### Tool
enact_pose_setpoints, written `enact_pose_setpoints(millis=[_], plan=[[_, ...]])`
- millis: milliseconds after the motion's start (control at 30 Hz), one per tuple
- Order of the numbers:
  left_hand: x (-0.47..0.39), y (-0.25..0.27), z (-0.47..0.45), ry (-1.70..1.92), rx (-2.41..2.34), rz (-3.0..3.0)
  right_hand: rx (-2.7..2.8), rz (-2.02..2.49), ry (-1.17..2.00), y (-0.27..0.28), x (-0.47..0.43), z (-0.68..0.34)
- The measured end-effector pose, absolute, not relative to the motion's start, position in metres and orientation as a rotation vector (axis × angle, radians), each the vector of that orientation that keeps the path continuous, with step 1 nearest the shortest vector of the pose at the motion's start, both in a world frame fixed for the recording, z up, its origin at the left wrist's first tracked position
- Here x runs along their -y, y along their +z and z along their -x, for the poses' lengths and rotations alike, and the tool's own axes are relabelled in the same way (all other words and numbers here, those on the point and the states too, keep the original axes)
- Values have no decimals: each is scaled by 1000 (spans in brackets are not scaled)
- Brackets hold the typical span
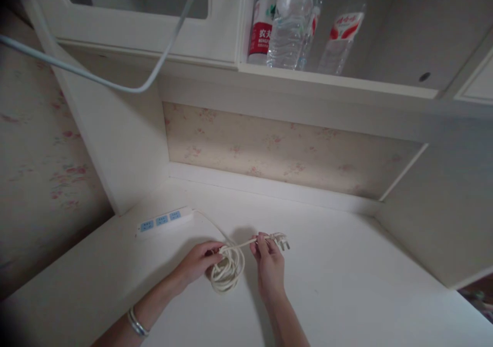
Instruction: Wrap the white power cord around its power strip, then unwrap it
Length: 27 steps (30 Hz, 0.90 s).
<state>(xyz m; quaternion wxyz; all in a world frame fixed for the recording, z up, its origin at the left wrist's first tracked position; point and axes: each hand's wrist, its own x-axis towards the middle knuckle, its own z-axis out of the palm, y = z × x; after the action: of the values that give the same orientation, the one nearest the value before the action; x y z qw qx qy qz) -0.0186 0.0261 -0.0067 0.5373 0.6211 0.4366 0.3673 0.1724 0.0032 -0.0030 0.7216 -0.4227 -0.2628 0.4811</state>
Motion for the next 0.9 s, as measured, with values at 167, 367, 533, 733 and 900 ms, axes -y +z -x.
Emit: enact_pose_setpoints(millis=[167, 367, 533, 733, 900], plan=[[-25, -7, 18, 935, -985, -1455, 548, 915, 1127, 0, -2, -171], [-25, 1, 21, 902, -951, -1206, 566, 880, 1149, 0, -1, -170], [-23, 6, 24, 823, -823, -1277, 457, 857, 1153, -1, -6, -177], [-25, -2, 18, 874, -918, -1391, 388, 782, 1237, -5, -9, -178], [-26, -1, 17, 854, -904, -1470, 366, 734, 1290, -3, -8, -174]])
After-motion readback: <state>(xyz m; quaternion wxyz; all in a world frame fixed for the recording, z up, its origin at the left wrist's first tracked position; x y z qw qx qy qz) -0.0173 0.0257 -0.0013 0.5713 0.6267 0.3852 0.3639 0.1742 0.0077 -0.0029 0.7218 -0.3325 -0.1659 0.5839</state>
